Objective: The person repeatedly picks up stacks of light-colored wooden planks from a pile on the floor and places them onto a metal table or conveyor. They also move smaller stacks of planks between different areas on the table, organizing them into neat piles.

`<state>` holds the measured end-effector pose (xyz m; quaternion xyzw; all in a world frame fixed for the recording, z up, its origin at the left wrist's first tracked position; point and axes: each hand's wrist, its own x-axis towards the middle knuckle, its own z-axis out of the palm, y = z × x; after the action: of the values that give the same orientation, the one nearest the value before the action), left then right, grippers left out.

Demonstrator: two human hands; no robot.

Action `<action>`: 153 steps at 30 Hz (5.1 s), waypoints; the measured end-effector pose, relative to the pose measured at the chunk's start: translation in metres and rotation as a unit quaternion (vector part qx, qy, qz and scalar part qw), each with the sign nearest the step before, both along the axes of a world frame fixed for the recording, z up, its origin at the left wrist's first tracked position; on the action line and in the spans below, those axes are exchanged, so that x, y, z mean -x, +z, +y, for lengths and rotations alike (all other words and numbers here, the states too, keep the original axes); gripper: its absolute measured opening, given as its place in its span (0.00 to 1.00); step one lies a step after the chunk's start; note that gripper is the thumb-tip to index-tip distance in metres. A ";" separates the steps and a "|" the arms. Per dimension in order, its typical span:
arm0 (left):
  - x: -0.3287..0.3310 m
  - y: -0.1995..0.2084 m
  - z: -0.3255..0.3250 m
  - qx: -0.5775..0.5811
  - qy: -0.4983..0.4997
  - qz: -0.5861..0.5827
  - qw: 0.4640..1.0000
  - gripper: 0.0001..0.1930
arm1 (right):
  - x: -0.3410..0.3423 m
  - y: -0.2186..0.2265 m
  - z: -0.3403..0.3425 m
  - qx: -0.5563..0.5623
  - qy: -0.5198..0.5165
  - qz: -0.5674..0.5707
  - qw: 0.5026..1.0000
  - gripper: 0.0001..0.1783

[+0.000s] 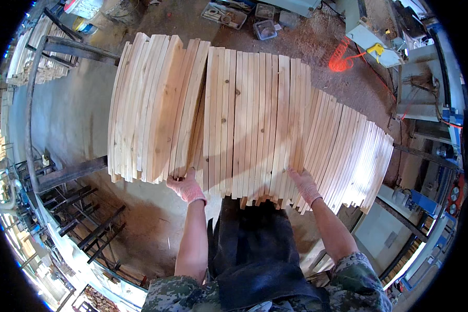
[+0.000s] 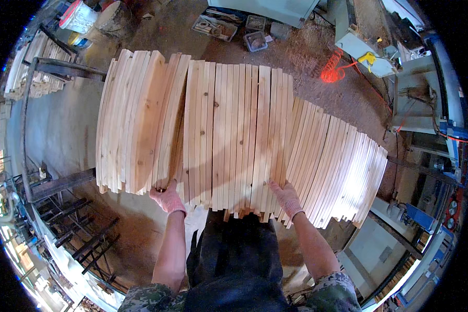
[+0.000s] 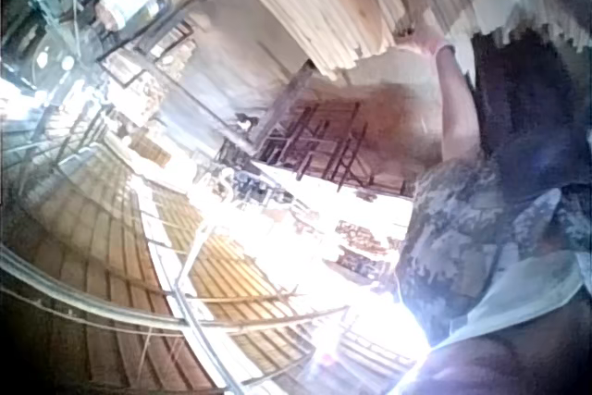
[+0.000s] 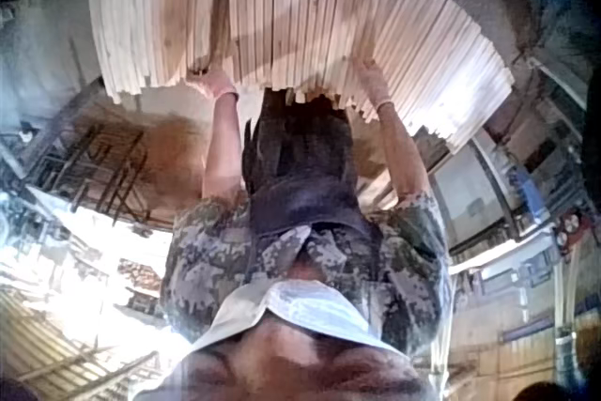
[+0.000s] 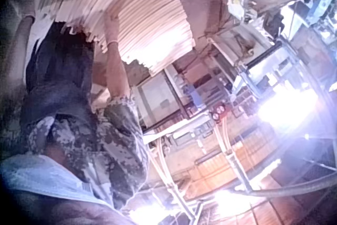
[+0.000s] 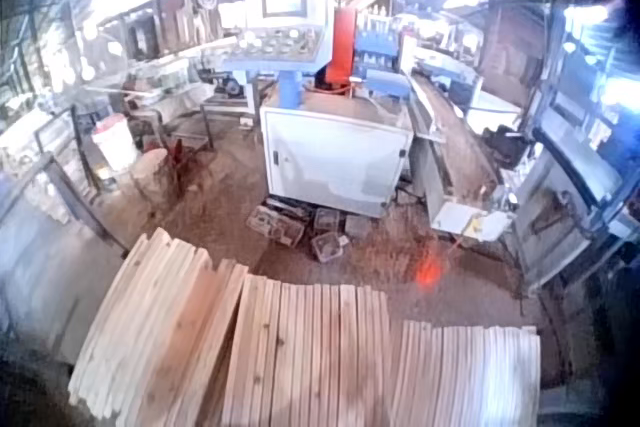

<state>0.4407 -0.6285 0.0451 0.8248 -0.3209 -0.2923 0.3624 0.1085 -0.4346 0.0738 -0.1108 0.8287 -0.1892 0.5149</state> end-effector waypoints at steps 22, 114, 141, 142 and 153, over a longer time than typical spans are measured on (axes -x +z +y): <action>0.000 0.014 -0.109 -0.175 -0.352 0.162 0.905 0.38 | 0.046 -0.042 0.012 0.239 -0.018 -0.025 0.971 0.40; 0.403 0.362 1.164 -0.406 -0.860 0.296 -0.092 0.42 | -0.358 0.290 1.175 0.390 -0.827 0.404 0.036 0.32; 0.636 0.271 1.599 -0.377 -0.906 0.171 0.091 0.50 | -0.061 0.243 1.678 0.423 -0.831 0.194 0.305 0.29; 0.646 0.275 1.605 -0.331 -0.928 0.153 0.082 0.49 | -0.046 0.244 1.686 0.422 -0.832 0.195 0.303 0.29; 0.643 0.350 1.617 0.364 -0.918 -0.074 -0.137 0.39 | 0.103 0.237 1.697 0.450 -0.811 0.216 0.305 0.27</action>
<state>-0.2025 0.9882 0.3949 0.5178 0.8467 0.1152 0.0419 0.0056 1.2621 0.3109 0.3653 0.3684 -0.8245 -0.2257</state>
